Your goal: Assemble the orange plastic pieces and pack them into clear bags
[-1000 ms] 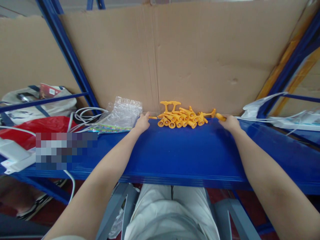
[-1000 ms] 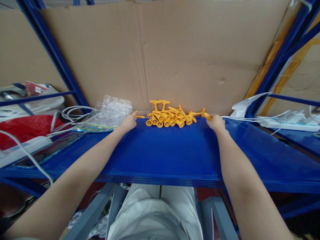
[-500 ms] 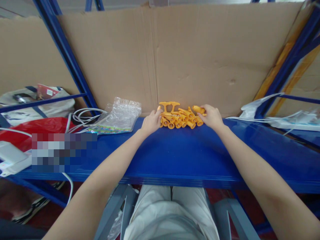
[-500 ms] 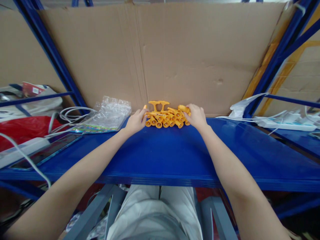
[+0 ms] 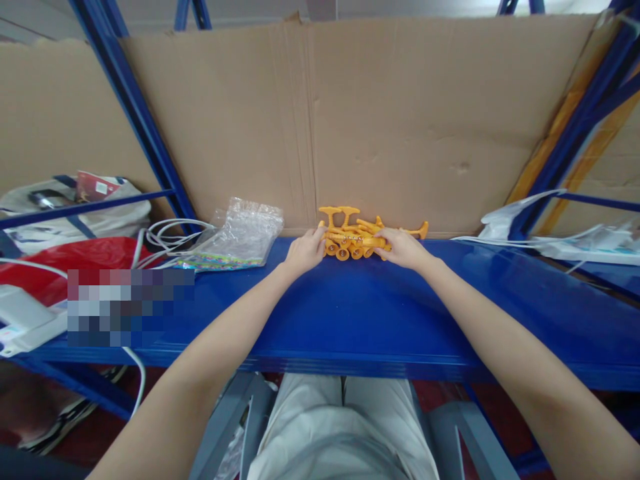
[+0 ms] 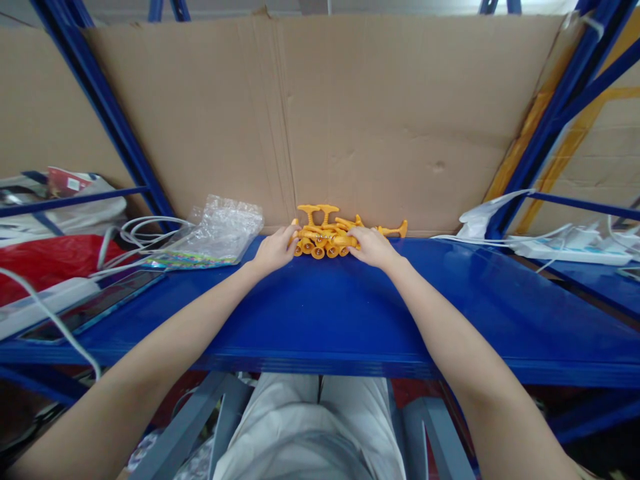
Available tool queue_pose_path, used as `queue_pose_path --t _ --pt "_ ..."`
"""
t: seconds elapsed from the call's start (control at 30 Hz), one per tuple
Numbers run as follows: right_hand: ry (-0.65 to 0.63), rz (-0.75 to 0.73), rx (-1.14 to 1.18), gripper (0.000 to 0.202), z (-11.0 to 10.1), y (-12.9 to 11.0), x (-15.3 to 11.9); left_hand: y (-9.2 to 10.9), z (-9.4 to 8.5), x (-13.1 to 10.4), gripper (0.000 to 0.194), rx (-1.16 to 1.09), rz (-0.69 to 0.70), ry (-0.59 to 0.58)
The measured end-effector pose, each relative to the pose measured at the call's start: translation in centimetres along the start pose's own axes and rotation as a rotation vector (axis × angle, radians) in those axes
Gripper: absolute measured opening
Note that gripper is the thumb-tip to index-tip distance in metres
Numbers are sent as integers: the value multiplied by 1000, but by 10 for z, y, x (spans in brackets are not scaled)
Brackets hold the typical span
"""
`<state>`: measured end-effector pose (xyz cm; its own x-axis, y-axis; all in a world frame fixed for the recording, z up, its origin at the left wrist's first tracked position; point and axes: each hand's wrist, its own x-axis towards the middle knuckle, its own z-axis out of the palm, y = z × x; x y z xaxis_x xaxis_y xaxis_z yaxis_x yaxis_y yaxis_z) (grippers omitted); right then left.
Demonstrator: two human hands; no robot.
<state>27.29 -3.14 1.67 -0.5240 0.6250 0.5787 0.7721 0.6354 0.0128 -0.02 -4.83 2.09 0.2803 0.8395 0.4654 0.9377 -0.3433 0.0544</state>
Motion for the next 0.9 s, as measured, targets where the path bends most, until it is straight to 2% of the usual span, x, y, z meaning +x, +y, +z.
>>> queue_pose_path --t 0.17,0.47,0.73,0.9 --pt "-5 26 -1 26 -1 1 -1 -2 1 0 43 18 -7 -15" --pt "15 -56 -6 27 4 -9 3 5 8 1 38 -20 52 25" --pt "-80 127 -195 26 -9 -12 1 0 10 1 36 -25 27 66" --pt "-55 119 -162 26 -4 -7 0 -2 10 1 37 -15 29 73"
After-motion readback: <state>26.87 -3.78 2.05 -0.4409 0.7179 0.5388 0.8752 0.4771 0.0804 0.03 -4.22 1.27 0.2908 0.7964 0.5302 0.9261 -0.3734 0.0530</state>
